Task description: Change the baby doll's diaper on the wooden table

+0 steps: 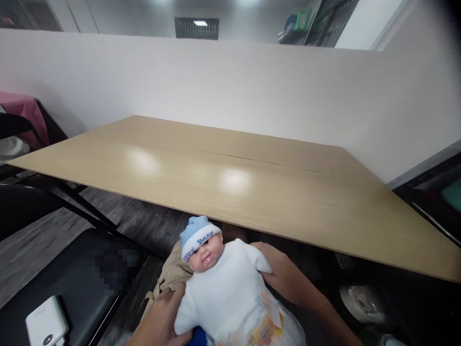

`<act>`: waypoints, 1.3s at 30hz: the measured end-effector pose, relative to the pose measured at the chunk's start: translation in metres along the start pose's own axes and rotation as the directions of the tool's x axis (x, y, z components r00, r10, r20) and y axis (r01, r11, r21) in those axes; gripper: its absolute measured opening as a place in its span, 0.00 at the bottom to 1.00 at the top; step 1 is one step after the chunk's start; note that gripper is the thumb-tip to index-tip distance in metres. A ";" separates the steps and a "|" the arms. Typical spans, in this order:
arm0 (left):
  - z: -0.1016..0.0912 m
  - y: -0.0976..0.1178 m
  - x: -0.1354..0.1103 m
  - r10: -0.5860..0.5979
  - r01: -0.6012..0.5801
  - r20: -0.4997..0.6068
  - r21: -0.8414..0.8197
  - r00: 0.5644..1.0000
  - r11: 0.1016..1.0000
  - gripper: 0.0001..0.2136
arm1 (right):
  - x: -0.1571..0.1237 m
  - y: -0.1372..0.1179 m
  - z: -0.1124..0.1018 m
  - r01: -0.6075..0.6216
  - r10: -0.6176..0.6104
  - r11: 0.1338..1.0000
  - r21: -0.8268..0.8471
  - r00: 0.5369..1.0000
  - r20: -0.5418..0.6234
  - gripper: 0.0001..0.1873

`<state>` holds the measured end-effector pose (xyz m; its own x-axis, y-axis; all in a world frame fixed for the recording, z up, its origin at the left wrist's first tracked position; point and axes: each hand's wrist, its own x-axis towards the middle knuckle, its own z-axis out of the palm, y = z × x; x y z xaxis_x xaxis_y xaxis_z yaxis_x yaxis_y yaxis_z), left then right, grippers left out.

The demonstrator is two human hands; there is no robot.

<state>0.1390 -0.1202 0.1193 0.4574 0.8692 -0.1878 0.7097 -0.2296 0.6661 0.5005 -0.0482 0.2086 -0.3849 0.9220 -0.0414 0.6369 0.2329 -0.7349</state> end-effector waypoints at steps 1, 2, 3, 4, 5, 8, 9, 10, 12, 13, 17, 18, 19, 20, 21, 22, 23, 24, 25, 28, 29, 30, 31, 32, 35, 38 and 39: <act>-0.001 -0.003 -0.004 -0.042 0.043 0.027 -0.020 0.999 0.999 0.23 | 0.005 0.007 0.014 -0.025 0.025 1.000 0.013 1.000 0.009 0.24; -0.002 -0.005 -0.005 -0.074 0.076 0.052 -0.048 0.996 0.996 0.23 | 0.010 0.017 0.027 -0.048 0.048 0.999 0.024 0.999 0.020 0.24; -0.003 -0.006 -0.005 -0.096 0.102 0.071 -0.082 0.993 0.991 0.23 | 0.015 0.029 0.039 -0.065 0.064 0.997 0.029 0.997 0.036 0.25; -0.004 -0.006 -0.004 -0.108 0.118 0.089 -0.118 0.990 0.986 0.22 | 0.018 0.041 0.050 -0.070 0.068 0.997 0.033 0.996 0.053 0.26; -0.005 -0.007 -0.002 -0.112 0.127 0.110 -0.146 0.988 0.981 0.21 | 0.019 0.054 0.059 -0.070 0.067 0.997 0.043 0.996 0.066 0.28; -0.004 -0.010 0.000 -0.141 0.156 0.139 -0.102 0.980 0.983 0.17 | 0.004 0.080 0.072 -0.104 0.102 0.990 0.098 0.995 0.023 0.27; -0.002 -0.012 0.000 -0.159 0.166 0.119 -0.049 0.980 0.985 0.18 | -0.006 0.083 0.072 -0.118 0.120 0.987 0.113 0.993 -0.014 0.23; -0.001 -0.013 0.000 -0.169 0.169 0.078 0.010 0.982 0.986 0.20 | -0.016 0.082 0.069 -0.133 0.140 0.983 0.128 0.989 -0.048 0.20; 0.001 -0.012 0.002 -0.136 0.141 -0.052 0.101 0.989 0.985 0.25 | -0.037 0.073 0.062 -0.174 0.187 0.969 0.173 0.980 -0.062 0.21; 0.000 -0.008 0.004 -0.085 0.100 -0.118 0.123 0.989 0.987 0.28 | -0.045 0.067 0.058 -0.199 0.211 0.960 0.199 0.977 -0.043 0.23; -0.021 0.032 0.028 0.209 -0.199 -0.148 0.077 0.967 0.977 0.27 | -0.055 0.045 0.057 -0.256 0.271 0.938 0.233 0.962 -0.035 0.27; -0.028 0.046 0.038 0.284 -0.283 -0.074 0.018 0.956 0.959 0.26 | -0.053 0.043 0.059 -0.263 0.284 0.937 0.229 0.957 -0.059 0.27; -0.033 0.060 0.048 0.358 -0.356 0.015 -0.060 0.934 0.932 0.25 | -0.050 0.043 0.062 -0.272 0.295 0.934 0.231 0.953 -0.074 0.27; -0.037 0.072 0.058 0.416 -0.404 0.086 -0.133 0.905 0.905 0.23 | -0.047 0.045 0.064 -0.279 0.305 0.930 0.238 0.949 -0.080 0.26; -0.038 0.082 0.068 0.453 -0.429 0.115 -0.185 0.884 0.884 0.21 | -0.044 0.047 0.066 -0.281 0.308 0.927 0.247 0.948 -0.077 0.26; -0.036 0.089 0.078 0.479 -0.447 0.135 -0.212 0.867 0.869 0.19 | -0.041 0.048 0.067 -0.277 0.303 0.927 0.254 0.951 -0.069 0.26; -0.032 0.093 0.086 0.496 -0.461 0.147 -0.217 0.856 0.860 0.17 | -0.040 0.050 0.067 -0.266 0.290 0.929 0.256 0.955 -0.059 0.25; -0.027 0.094 0.093 0.509 -0.475 0.159 -0.207 0.846 0.855 0.16 | -0.039 0.051 0.066 -0.252 0.273 0.935 0.250 0.960 -0.053 0.24; -0.021 0.092 0.099 0.519 -0.488 0.176 -0.194 0.836 0.851 0.15 | -0.039 0.052 0.066 -0.235 0.255 0.942 0.238 0.965 -0.057 0.24; -0.005 0.083 0.108 0.526 -0.490 0.198 -0.203 0.827 0.848 0.15 | -0.039 0.056 0.066 -0.189 0.212 0.964 0.187 0.971 -0.111 0.23; -0.003 0.081 0.109 0.519 -0.478 0.190 -0.225 0.833 0.849 0.14 | -0.038 0.059 0.067 -0.182 0.207 0.968 0.170 0.968 -0.140 0.22; -0.002 0.079 0.109 0.510 -0.463 0.183 -0.249 0.840 0.851 0.14 | -0.037 0.065 0.068 -0.184 0.209 0.971 0.153 0.963 -0.172 0.22; -0.002 0.078 0.109 0.503 -0.448 0.177 -0.274 0.846 0.851 0.13 | -0.035 0.072 0.069 -0.196 0.222 0.971 0.137 0.953 -0.208 0.22; -0.003 0.077 0.109 0.496 -0.435 0.175 -0.297 0.851 0.850 0.13 | -0.033 0.080 0.071 -0.217 0.242 0.968 0.126 0.940 -0.242 0.23; -0.005 0.075 0.109 0.473 -0.394 0.166 -0.357 0.865 0.847 0.11 | -0.026 0.100 0.073 -0.276 0.299 0.954 0.119 0.903 -0.308 0.27; -0.005 0.070 0.107 0.445 -0.362 0.143 -0.394 0.884 0.845 0.10 | -0.022 0.093 0.073 -0.241 0.277 0.959 0.151 0.912 -0.303 0.24; -0.006 0.069 0.105 0.431 -0.351 0.136 -0.394 0.892 0.850 0.09 | -0.021 0.083 0.072 -0.206 0.245 0.965 0.163 0.927 -0.283 0.22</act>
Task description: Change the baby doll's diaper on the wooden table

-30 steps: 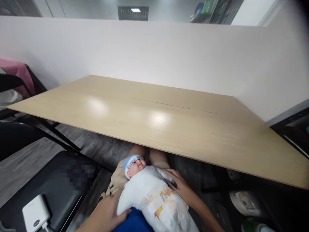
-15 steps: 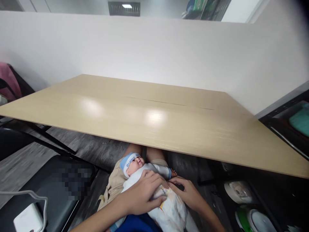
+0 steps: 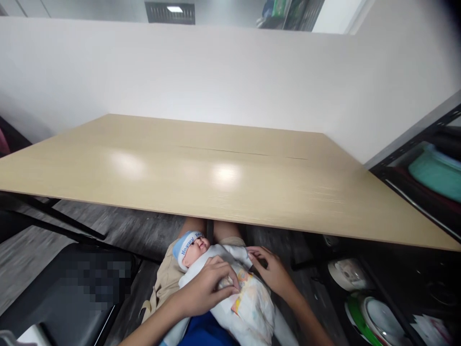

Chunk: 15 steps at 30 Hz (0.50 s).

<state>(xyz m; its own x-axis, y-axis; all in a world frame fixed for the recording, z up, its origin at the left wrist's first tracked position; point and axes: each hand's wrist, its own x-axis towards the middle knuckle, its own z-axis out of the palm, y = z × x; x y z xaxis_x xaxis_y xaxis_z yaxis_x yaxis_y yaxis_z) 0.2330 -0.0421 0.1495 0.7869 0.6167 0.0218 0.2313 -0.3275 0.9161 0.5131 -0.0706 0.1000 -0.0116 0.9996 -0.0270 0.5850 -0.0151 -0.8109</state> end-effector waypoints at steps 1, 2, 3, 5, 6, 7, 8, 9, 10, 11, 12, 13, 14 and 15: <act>0.000 0.000 -0.002 -0.013 0.013 -0.009 0.001 1.000 1.000 0.09 | -0.002 -0.012 0.001 0.041 -0.042 0.999 0.024 0.998 0.042 0.20; -0.001 0.000 -0.004 -0.025 0.025 -0.014 0.004 1.000 1.000 0.09 | -0.005 -0.026 0.001 0.089 -0.094 0.995 0.047 0.991 0.096 0.18; -0.001 0.000 -0.006 -0.032 0.032 -0.016 0.006 0.999 0.999 0.10 | -0.008 -0.039 0.002 0.137 -0.146 0.988 0.067 0.976 0.159 0.17; -0.003 0.001 -0.010 -0.024 0.024 -0.011 0.013 1.000 1.000 0.09 | -0.012 -0.060 0.003 0.201 -0.221 0.974 0.101 0.941 0.256 0.16; -0.003 0.002 -0.011 -0.011 0.011 -0.007 0.020 1.000 1.000 0.10 | -0.013 -0.066 0.004 0.214 -0.238 0.970 0.113 0.929 0.282 0.16; -0.003 0.003 -0.012 0.002 -0.002 -0.006 0.030 1.000 1.000 0.10 | -0.013 -0.070 0.004 0.218 -0.244 0.969 0.119 0.925 0.292 0.16; -0.003 0.003 -0.012 0.009 -0.009 -0.007 0.043 1.000 0.999 0.12 | -0.013 -0.071 0.005 0.216 -0.242 0.969 0.119 0.925 0.293 0.16; -0.002 0.003 -0.011 0.012 -0.012 -0.005 0.056 1.000 0.998 0.13 | -0.012 -0.070 0.005 0.211 -0.236 0.971 0.113 0.928 0.288 0.16; -0.001 0.003 -0.009 0.010 -0.010 0.000 0.068 1.000 0.998 0.13 | -0.011 -0.068 0.006 0.207 -0.229 0.973 0.105 0.931 0.283 0.16; 0.000 0.004 -0.008 0.005 -0.005 0.003 0.079 1.000 0.997 0.13 | -0.011 -0.067 0.007 0.205 -0.224 0.974 0.096 0.934 0.279 0.15; 0.001 0.005 -0.006 -0.002 0.001 0.001 0.091 1.000 0.996 0.11 | -0.010 -0.066 0.008 0.205 -0.221 0.975 0.085 0.936 0.275 0.15; 0.001 0.006 -0.005 -0.003 0.003 -0.005 0.100 1.000 0.995 0.09 | -0.010 -0.066 0.009 0.208 -0.219 0.976 0.071 0.937 0.273 0.14; -0.001 0.009 -0.004 0.003 -0.002 -0.011 0.102 1.000 0.995 0.08 | -0.010 -0.067 0.010 0.213 -0.220 0.975 0.055 0.938 0.270 0.13; -0.003 0.012 -0.006 0.013 -0.012 -0.011 0.094 1.000 0.995 0.07 | -0.010 -0.070 0.010 0.218 -0.220 0.975 0.038 0.938 0.266 0.12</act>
<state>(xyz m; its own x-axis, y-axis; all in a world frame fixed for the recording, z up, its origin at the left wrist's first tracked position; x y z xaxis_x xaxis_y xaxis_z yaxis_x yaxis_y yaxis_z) 0.2296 -0.0475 0.1617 0.7835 0.6202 0.0383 0.2746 -0.4010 0.8739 0.4640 -0.0800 0.1510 -0.3556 0.9346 -0.0022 0.5370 0.2024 -0.8190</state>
